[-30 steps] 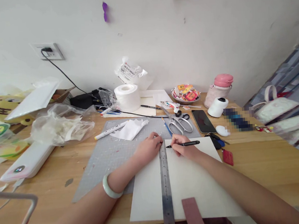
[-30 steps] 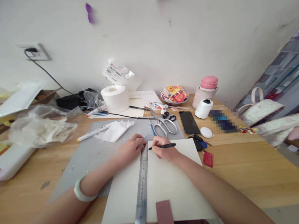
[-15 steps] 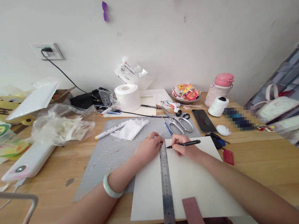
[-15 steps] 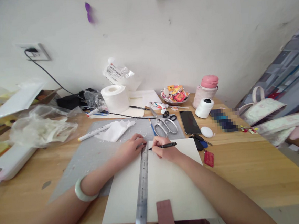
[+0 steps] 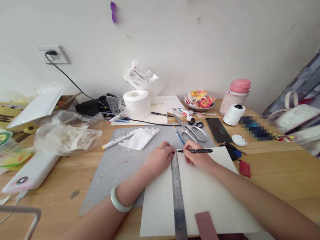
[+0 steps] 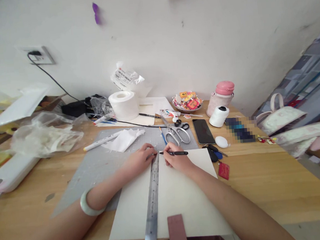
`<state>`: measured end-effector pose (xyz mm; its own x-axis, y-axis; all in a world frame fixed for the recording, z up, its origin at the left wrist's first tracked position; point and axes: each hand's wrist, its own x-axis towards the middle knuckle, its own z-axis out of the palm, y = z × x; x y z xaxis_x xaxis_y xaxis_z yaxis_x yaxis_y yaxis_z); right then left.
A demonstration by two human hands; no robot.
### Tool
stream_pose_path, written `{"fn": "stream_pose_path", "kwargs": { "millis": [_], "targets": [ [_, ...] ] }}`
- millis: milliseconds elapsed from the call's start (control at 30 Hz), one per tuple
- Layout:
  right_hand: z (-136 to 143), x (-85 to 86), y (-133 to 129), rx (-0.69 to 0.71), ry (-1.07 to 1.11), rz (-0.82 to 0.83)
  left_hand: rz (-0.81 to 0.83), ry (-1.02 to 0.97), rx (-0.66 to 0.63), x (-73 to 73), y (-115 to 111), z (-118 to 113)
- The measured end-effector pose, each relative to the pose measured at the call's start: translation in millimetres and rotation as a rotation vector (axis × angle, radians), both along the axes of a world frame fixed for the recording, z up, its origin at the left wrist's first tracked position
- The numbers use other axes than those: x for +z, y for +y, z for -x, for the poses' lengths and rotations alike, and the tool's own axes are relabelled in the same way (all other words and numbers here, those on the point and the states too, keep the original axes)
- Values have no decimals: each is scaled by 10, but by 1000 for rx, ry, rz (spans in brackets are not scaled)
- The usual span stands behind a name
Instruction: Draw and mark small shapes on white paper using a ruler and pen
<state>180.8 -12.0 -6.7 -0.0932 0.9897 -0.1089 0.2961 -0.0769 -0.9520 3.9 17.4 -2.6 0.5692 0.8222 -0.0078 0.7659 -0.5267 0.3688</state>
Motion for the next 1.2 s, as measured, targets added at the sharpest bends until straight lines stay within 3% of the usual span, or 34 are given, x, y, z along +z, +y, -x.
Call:
{"fn": "stream_pose_path", "kwargs": {
  "millis": [567,1200],
  "targets": [
    [-22,-39,17,1,-7,5,5,-7,6,-23,8,1],
    [-81,-46,-12,135,-27,20,-8,-16,7,-47,15,1]
  ]
}}
